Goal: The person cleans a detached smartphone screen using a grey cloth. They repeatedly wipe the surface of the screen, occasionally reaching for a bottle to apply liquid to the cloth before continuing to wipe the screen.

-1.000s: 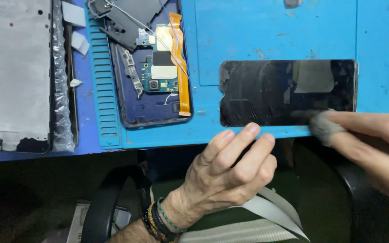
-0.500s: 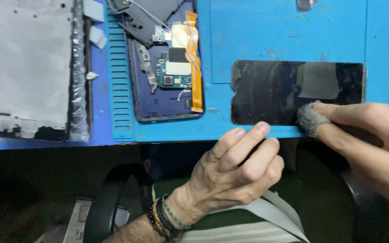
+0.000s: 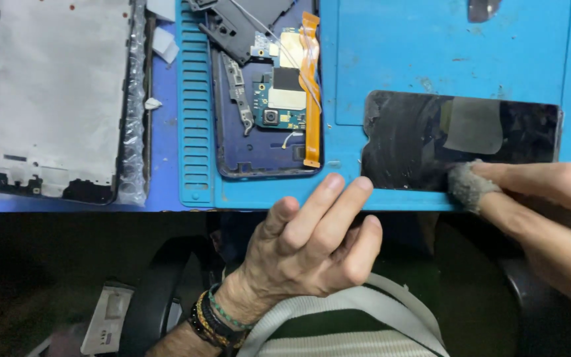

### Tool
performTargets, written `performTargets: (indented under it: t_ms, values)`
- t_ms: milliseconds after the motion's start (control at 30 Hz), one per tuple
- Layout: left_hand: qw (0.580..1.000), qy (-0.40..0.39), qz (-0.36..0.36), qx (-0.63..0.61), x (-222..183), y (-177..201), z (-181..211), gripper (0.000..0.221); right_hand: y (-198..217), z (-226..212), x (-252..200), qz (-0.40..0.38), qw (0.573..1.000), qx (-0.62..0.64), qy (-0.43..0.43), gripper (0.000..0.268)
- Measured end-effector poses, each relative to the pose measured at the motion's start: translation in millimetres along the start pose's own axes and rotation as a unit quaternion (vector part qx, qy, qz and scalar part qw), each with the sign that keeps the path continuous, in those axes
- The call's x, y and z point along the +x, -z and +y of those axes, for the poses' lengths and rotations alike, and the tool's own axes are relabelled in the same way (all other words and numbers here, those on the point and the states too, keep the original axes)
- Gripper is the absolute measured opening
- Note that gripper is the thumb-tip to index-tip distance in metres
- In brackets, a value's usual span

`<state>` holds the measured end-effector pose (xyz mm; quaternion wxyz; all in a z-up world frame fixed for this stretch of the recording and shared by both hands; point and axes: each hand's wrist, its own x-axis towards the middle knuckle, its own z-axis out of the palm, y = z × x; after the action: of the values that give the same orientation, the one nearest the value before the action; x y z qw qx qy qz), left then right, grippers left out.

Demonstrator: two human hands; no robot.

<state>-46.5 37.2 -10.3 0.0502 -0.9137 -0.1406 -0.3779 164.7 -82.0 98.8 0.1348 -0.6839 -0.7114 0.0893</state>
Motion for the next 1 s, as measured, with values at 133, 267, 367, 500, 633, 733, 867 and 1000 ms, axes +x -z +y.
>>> performTargets:
  t_ms: [133, 267, 367, 500, 633, 733, 867, 1000]
  values:
    - [0.999, -0.004, 0.005, -0.034, 1, 3, -5, 0.027, 15, -8, 35, -0.05, 0.983, -0.084, 0.153, 0.025]
    - [0.998, 0.006, 0.001, -0.066, 2, 6, -10, 0.028, -3, 5, 10, -0.032, 0.987, 0.067, -0.142, 0.043]
    - [0.998, -0.001, 0.01, -0.068, 5, 5, -8, 0.026, 3, 4, 21, -0.003, 0.993, -0.016, 0.115, 0.021]
    - [0.999, -0.002, 0.002, -0.053, 1, 4, -10, 0.022, -3, -7, 14, -0.05, 0.989, 0.056, -0.126, 0.038]
    - [0.999, -0.006, -0.003, -0.038, 3, 8, -11, 0.023, 3, -5, 35, -0.03, 0.985, -0.051, 0.165, 0.017]
    - [0.999, -0.007, 0.013, -0.038, -3, 3, -11, 0.024, -5, -8, 10, -0.062, 0.957, 0.105, -0.263, 0.042]
    - [0.998, -0.01, 0.015, -0.065, -1, 7, -11, 0.022, -5, -13, 26, -0.003, 0.998, 0.047, -0.031, 0.036]
    - [0.998, -0.005, 0.001, -0.061, 1, 9, -13, 0.026, -2, -16, 27, -0.035, 0.998, -0.004, 0.049, 0.024]
